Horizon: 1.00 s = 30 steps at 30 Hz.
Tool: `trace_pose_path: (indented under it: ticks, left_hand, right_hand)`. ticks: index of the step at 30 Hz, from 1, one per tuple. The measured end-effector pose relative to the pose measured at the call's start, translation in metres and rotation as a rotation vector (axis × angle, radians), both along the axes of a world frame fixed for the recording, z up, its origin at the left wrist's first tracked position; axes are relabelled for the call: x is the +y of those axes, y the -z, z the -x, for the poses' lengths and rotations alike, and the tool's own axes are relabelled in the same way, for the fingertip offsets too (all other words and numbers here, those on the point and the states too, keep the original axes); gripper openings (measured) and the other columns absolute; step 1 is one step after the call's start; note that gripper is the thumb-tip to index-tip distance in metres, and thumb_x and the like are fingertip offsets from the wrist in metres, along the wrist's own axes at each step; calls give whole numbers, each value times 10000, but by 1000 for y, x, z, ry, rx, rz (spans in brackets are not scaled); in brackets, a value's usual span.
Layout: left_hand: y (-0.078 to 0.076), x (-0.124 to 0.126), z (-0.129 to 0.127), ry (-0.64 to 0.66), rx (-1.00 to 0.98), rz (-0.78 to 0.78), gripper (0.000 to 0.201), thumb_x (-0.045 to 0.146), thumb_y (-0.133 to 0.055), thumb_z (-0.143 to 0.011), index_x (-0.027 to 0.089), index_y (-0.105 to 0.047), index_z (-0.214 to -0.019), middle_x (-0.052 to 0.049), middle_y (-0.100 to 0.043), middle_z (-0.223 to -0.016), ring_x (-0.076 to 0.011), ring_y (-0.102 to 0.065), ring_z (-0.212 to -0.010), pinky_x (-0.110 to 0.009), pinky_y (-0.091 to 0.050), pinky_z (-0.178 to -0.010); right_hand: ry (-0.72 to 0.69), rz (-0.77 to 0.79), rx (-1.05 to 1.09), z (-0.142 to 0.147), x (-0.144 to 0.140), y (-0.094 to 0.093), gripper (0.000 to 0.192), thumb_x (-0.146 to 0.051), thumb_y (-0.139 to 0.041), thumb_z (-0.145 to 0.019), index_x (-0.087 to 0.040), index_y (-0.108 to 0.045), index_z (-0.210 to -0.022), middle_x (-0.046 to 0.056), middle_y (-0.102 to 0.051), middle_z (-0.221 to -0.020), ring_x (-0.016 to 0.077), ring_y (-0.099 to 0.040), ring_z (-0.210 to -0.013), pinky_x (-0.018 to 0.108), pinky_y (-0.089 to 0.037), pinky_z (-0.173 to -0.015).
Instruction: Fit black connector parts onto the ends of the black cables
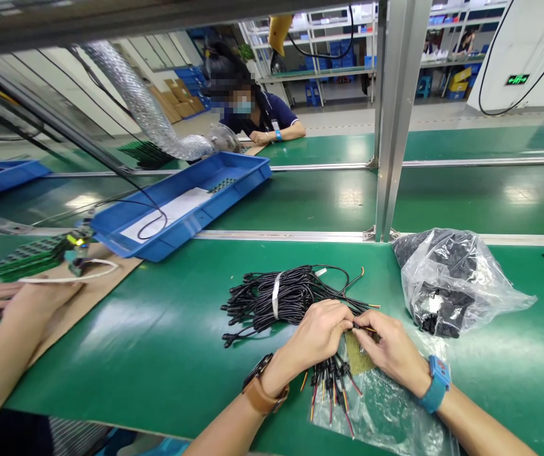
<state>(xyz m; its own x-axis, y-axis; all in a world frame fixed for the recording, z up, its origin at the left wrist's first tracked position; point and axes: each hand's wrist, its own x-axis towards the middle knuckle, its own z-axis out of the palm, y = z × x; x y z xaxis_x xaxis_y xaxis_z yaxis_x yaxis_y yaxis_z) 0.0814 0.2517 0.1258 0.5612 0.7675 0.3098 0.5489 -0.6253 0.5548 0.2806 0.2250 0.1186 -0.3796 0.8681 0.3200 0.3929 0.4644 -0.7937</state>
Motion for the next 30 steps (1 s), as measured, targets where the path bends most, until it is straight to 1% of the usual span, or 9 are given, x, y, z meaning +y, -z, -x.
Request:
trace_pose_path:
  ticks: [4,7,16,24,30]
  left_hand:
    - [-5,1,1,13,-5,-6,168,39,-537,-910,180,-594,-837,-12,-667,-783,-174,-591,-726,-300,-414,-700]
    - [-7,0,2,17,-2,-14,174,33,-530,-920,177,-588,-842,-9,-663,-789,-167,-577,-716,-305,-403,-708]
    - [-6,0,2,30,1,-35,173,16,-540,-922,169,-587,-853,-4,-666,-811,-162,-570,-735,-306,-392,-725]
    - [-6,0,3,29,27,-44,168,26,-536,-930,159,-600,-848,-10,-654,-789,-164,-571,-732,-309,-390,-724]
    - [-4,0,3,40,1,-40,193,1,-520,-913,158,-611,-845,-21,-686,-804,-170,-599,-744,-310,-411,-744]
  right_hand:
    - [14,-9,-20,-2,-1,1,131,-200,-560,-996,-208,-660,-1080,47,-760,-961,186,-729,-839,286,-577,-748]
    - [18,-19,-46,-4,-2,4,132,-200,-561,-997,-210,-645,-1099,48,-756,-976,186,-728,-842,284,-569,-738]
    - [20,-48,-60,-6,-2,6,131,-199,-557,-1008,-218,-630,-1116,42,-753,-990,185,-728,-852,288,-566,-763]
    - [20,-73,-67,-6,-2,7,129,-206,-565,-1011,-213,-637,-1118,52,-766,-1005,195,-740,-878,299,-577,-785]
    - [11,-98,-62,-6,-1,8,117,-213,-561,-1018,-213,-652,-1091,54,-770,-978,198,-745,-863,301,-585,-781]
